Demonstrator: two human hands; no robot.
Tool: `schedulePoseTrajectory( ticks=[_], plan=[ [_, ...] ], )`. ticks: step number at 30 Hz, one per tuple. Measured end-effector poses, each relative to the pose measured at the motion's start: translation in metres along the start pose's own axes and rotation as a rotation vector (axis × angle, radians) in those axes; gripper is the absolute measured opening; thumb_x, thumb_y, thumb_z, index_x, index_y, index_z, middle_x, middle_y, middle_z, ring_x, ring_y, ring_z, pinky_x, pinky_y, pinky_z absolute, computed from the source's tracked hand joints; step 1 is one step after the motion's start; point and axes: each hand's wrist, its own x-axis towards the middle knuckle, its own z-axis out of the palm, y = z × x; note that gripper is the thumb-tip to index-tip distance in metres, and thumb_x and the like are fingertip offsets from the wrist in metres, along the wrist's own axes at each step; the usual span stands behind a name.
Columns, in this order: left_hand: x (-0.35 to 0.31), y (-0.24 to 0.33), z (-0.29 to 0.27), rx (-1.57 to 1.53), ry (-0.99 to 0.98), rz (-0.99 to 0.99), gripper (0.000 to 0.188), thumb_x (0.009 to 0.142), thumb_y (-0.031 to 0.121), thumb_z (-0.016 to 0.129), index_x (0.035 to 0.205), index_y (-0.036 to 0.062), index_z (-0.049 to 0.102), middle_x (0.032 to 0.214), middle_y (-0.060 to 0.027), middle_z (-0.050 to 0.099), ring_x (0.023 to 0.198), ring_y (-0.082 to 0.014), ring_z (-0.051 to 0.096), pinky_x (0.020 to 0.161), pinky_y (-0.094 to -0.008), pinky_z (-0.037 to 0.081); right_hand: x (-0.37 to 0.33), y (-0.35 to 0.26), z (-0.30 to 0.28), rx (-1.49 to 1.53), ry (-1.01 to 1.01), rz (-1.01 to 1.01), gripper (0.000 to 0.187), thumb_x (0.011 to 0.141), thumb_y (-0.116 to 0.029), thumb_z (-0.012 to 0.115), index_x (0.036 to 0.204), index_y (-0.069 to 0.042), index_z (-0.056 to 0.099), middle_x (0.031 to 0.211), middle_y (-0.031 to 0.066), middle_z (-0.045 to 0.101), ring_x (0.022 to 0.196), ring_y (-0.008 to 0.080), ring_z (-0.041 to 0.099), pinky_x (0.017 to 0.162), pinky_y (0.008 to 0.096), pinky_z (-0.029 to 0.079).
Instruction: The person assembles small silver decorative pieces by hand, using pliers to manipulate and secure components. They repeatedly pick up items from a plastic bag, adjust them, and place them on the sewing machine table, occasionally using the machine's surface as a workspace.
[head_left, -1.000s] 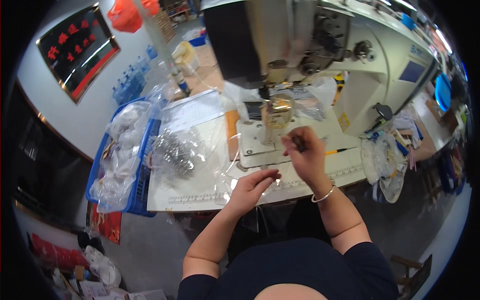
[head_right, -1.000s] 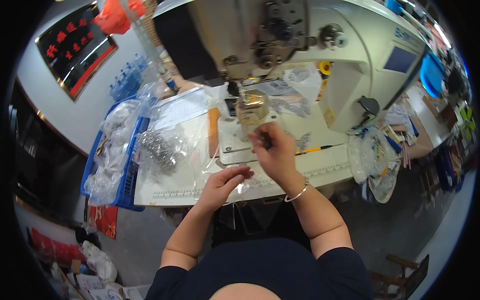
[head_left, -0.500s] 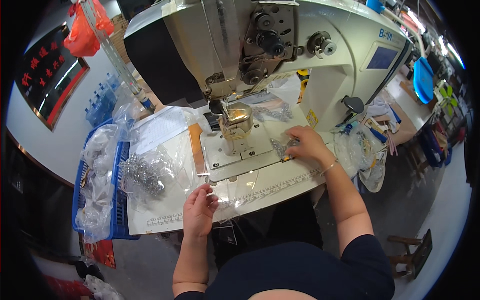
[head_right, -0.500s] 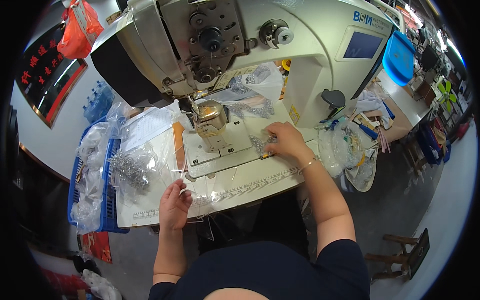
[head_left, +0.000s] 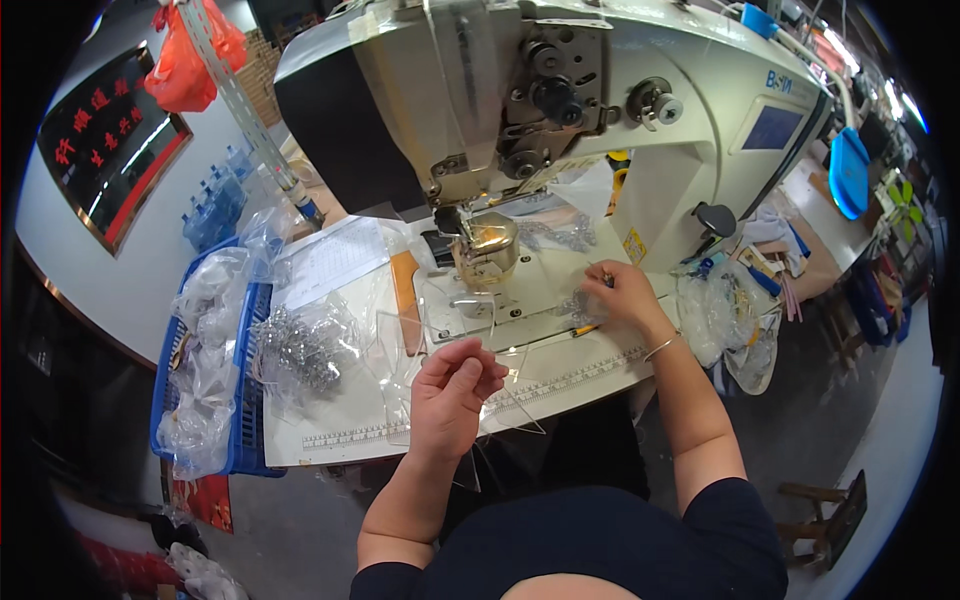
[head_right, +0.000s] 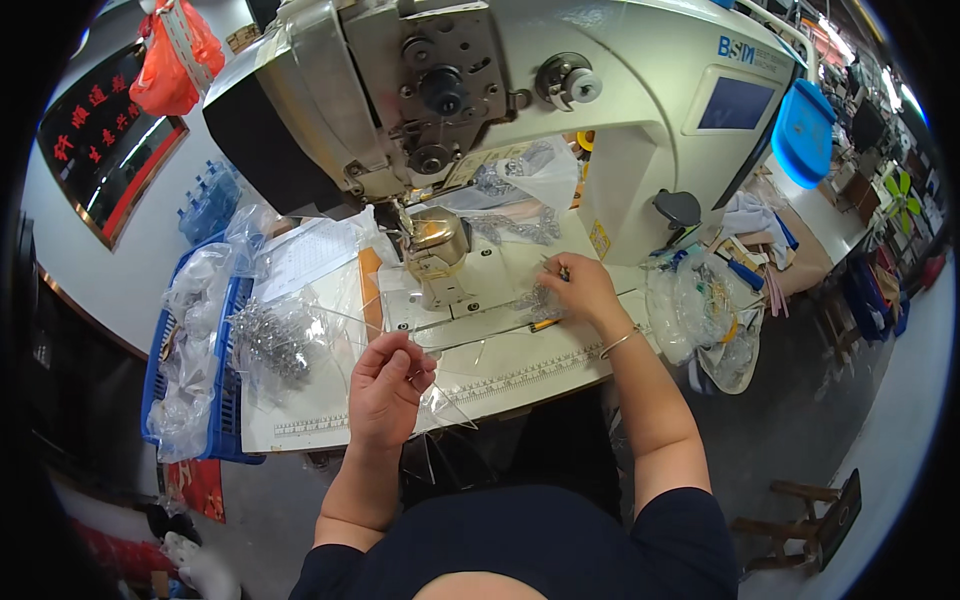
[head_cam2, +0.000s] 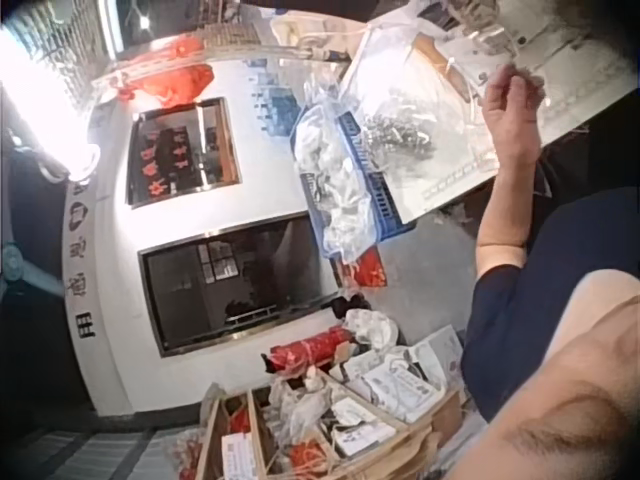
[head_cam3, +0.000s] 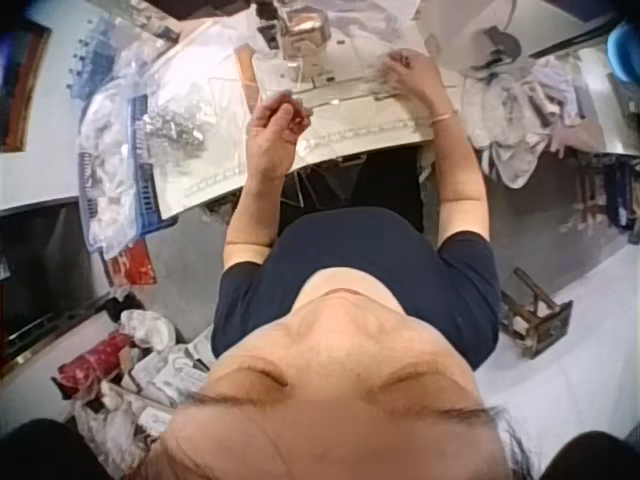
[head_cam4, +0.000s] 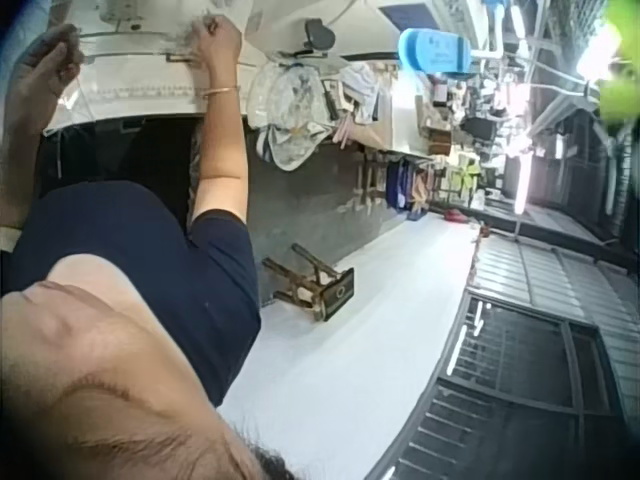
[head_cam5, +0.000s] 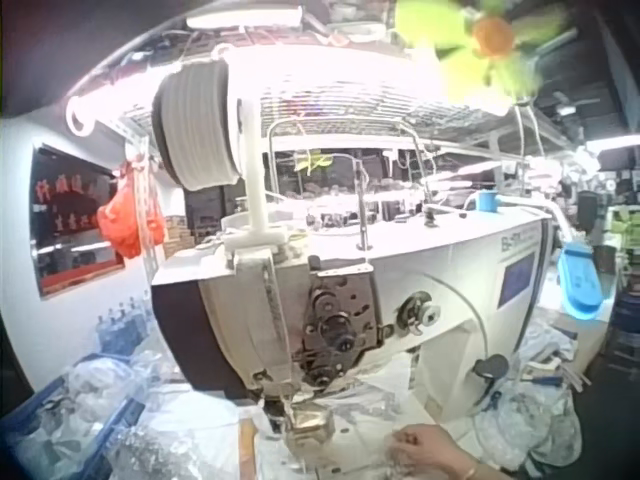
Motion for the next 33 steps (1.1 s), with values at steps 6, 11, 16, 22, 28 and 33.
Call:
schedulePoseTrajectory(
  ticks=[6,11,16,22,28,33],
  plan=[
    [-0.008,-0.008,-0.006,-0.009,0.061,0.045,0.022,0.089,0.005,0.052,0.11,0.0024,0.054,0.096,-0.008,0.06,0.085,-0.0201,0.06,0.075,-0.0308,0.05,-0.013,-0.019,-0.001,-0.523,-0.172,0.047,0.048,0.059,-0.031,0.079,0.086,0.002,0.057,0.088,0.0179,0.063,0.082,0.0335,0.061,0.073,0.0376,0.049],
    [-0.016,-0.011,-0.008,0.065,0.109,0.087,0.022,0.088,0.004,0.052,0.11,0.0021,0.053,0.096,-0.0086,0.061,0.085,-0.0208,0.061,0.076,-0.0313,0.05,-0.009,-0.023,0.013,-0.436,-0.139,0.101,0.054,0.056,-0.026,0.081,0.091,0.003,0.052,0.086,0.0211,0.062,0.085,0.0358,0.061,0.074,0.0395,0.049],
    [-0.011,-0.001,0.006,0.079,-0.061,0.09,0.025,0.089,0.004,0.05,0.113,0.0056,0.051,0.096,-0.0088,0.059,0.086,-0.0201,0.059,0.073,-0.0302,0.049,-0.006,-0.017,0.017,0.364,-0.135,0.186,0.026,0.065,-0.011,0.076,0.083,-0.001,0.06,0.067,0.0015,0.058,0.059,0.0081,0.051,0.054,0.0208,0.042],
    [0.008,-0.006,0.054,0.042,-0.251,-0.175,0.022,0.086,0.001,0.053,0.109,0.001,0.053,0.091,-0.0097,0.061,0.081,-0.0184,0.06,0.071,-0.0304,0.051,-0.043,-0.054,0.044,0.877,-0.278,0.342,0.016,0.072,-0.01,0.072,0.079,-0.003,0.06,0.069,0.0004,0.057,0.057,0.0071,0.052,0.048,0.0193,0.039],
    [0.012,-0.044,0.0,0.475,0.095,-0.017,0.018,0.083,0.003,0.059,0.1,-0.0035,0.056,0.085,-0.009,0.062,0.073,-0.0133,0.062,0.065,-0.0234,0.052,-0.076,-0.07,0.06,1.122,-0.293,0.462,0.014,0.075,-0.012,0.071,0.075,-0.007,0.058,0.066,-0.0012,0.055,0.054,0.0058,0.048,0.046,0.0186,0.035],
    [0.004,-0.04,-0.007,0.626,0.234,0.009,0.021,0.081,0.003,0.062,0.1,-0.0042,0.057,0.079,-0.0075,0.061,0.064,-0.0102,0.059,0.057,-0.0204,0.049,-0.093,-0.082,0.066,1.245,-0.381,0.54,0.013,0.079,-0.017,0.067,0.077,-0.008,0.058,0.067,-0.0025,0.052,0.055,0.0056,0.043,0.044,0.0195,0.031]
  ],
)
